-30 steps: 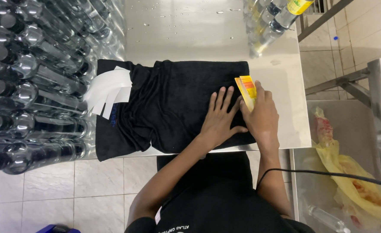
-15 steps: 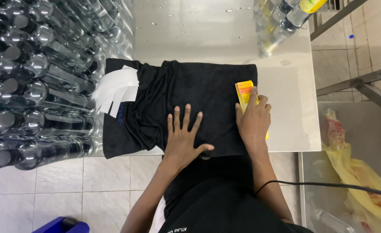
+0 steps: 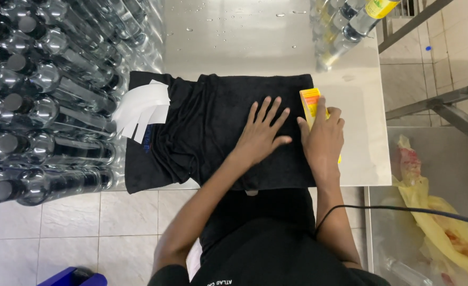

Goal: Manual application of adhesive labels onto plastic bottles at a workstation.

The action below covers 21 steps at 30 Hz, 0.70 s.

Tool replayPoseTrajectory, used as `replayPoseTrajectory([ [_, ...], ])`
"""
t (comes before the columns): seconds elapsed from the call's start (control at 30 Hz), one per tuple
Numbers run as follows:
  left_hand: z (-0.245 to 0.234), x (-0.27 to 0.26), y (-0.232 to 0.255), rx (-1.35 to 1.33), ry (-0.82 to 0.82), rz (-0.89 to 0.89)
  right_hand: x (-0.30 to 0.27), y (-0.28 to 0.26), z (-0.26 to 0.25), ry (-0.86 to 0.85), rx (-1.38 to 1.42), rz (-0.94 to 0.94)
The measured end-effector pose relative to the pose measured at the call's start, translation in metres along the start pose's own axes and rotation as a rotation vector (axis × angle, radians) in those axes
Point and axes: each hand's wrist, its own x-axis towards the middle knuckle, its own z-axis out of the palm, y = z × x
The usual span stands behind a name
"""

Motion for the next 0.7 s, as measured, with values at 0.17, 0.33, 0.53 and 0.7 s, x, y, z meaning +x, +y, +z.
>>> replayPoseTrajectory([
  [0.17, 0.005, 0.039, -0.019, 0.102, 0.02, 0.016, -0.007, -0.005, 0.006, 0.015, -0.04, -0.006],
  [0.33, 0.008, 0.057, -0.036, 0.161, 0.116, 0.012, -0.002, -0.002, 0.037, 0.001, -0.037, 0.032],
  [0.53, 0.013, 0.056, -0.036, 0.168, 0.163, -0.031, 0.01, -0.008, 0.045, 0.057, -0.09, 0.052],
  [0.7, -0.033, -0.014, -0.005, 0.01, 0.112, -0.103, 0.008, -0.007, 0.05, 0.039, -0.155, 0.043],
])
